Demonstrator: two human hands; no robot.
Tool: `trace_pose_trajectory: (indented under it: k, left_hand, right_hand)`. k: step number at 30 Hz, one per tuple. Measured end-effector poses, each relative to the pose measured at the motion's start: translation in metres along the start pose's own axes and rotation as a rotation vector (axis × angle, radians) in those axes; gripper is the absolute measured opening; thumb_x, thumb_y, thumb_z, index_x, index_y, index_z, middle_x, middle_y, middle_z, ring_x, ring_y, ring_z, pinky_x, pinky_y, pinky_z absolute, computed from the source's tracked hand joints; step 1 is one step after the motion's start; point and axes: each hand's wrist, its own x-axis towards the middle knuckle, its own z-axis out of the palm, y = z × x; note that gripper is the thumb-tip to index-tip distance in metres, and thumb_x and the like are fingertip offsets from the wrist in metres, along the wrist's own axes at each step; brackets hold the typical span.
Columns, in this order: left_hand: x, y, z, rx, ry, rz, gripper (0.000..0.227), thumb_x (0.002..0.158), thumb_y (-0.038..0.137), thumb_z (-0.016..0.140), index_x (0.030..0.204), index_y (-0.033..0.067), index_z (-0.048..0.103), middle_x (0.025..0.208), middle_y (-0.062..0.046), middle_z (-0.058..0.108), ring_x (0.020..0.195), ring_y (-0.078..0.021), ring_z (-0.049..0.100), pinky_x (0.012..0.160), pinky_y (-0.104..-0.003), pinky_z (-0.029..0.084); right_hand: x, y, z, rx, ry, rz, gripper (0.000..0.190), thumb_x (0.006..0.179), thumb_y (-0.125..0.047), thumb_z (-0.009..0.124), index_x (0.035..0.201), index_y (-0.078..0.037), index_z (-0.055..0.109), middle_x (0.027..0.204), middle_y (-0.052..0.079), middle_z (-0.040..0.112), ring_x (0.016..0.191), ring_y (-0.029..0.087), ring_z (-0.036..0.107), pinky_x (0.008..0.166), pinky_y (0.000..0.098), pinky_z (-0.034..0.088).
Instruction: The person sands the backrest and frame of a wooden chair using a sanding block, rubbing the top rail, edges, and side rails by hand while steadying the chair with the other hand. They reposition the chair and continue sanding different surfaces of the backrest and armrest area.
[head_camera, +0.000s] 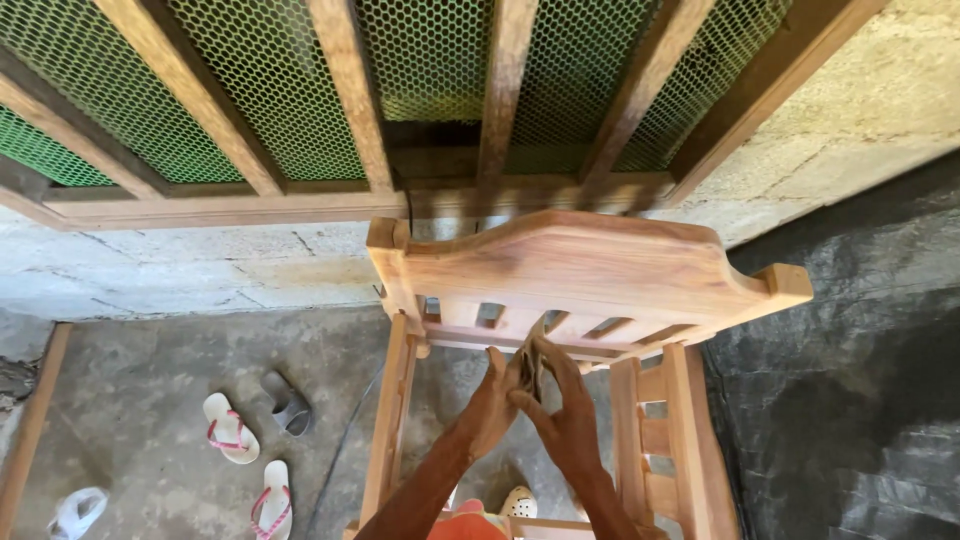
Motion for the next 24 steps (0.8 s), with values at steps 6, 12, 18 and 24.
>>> trace_pose_trajectory:
  k: [6, 12, 18, 24]
  left_hand:
    - [0.004, -0.006, -0.01, 0.108, 0.015, -0.088, 0.118, 0.08, 0.091, 0.02, 0.167, 0.0129, 0.005, 0.168, -0.021, 0.022, 0.153, -0.0381, 0.024, 0.124, -0.05, 0.016]
    - [0.009, -0.009, -0.01, 0.254, 0.079, -0.166, 0.108, 0.083, 0.087, 0.016, 0.165, 0.0201, 0.0, 0.175, -0.007, -0.002, 0.161, -0.0266, 0.004, 0.129, -0.048, 0.01]
    - [0.014, -0.017, -0.038, 0.414, 0.332, -0.107, 0.09, 0.088, 0.062, 0.051, 0.163, 0.0206, 0.024, 0.17, -0.01, 0.021, 0.152, -0.0307, 0.023, 0.119, -0.051, 0.027]
    - [0.015, -0.033, -0.08, 0.394, 0.535, -0.095, 0.056, 0.082, 0.021, 0.082, 0.133, 0.0043, 0.065, 0.113, -0.016, 0.077, 0.097, -0.0232, 0.073, 0.088, -0.039, 0.059]
  right_hand:
    - [-0.002, 0.024, 0.01, 0.045, 0.047, 0.081, 0.056, 0.091, -0.006, 0.07, 0.145, -0.012, 0.054, 0.144, 0.015, 0.061, 0.129, 0.027, 0.063, 0.1, 0.0395, 0.057]
    - [0.0, 0.033, 0.018, 0.114, 0.182, 0.193, 0.046, 0.097, -0.003, 0.061, 0.143, -0.01, 0.058, 0.129, 0.013, 0.073, 0.114, 0.02, 0.072, 0.087, 0.0343, 0.061]
    - [-0.001, 0.078, 0.02, 0.321, 0.279, 0.192, 0.044, 0.099, -0.001, 0.061, 0.142, -0.003, 0.06, 0.127, 0.013, 0.072, 0.113, 0.018, 0.068, 0.091, 0.0295, 0.06]
    - [0.003, 0.055, 0.025, 0.381, 0.28, 0.351, 0.058, 0.092, -0.005, 0.067, 0.148, -0.007, 0.054, 0.122, 0.015, 0.068, 0.104, 0.024, 0.065, 0.084, 0.0378, 0.062]
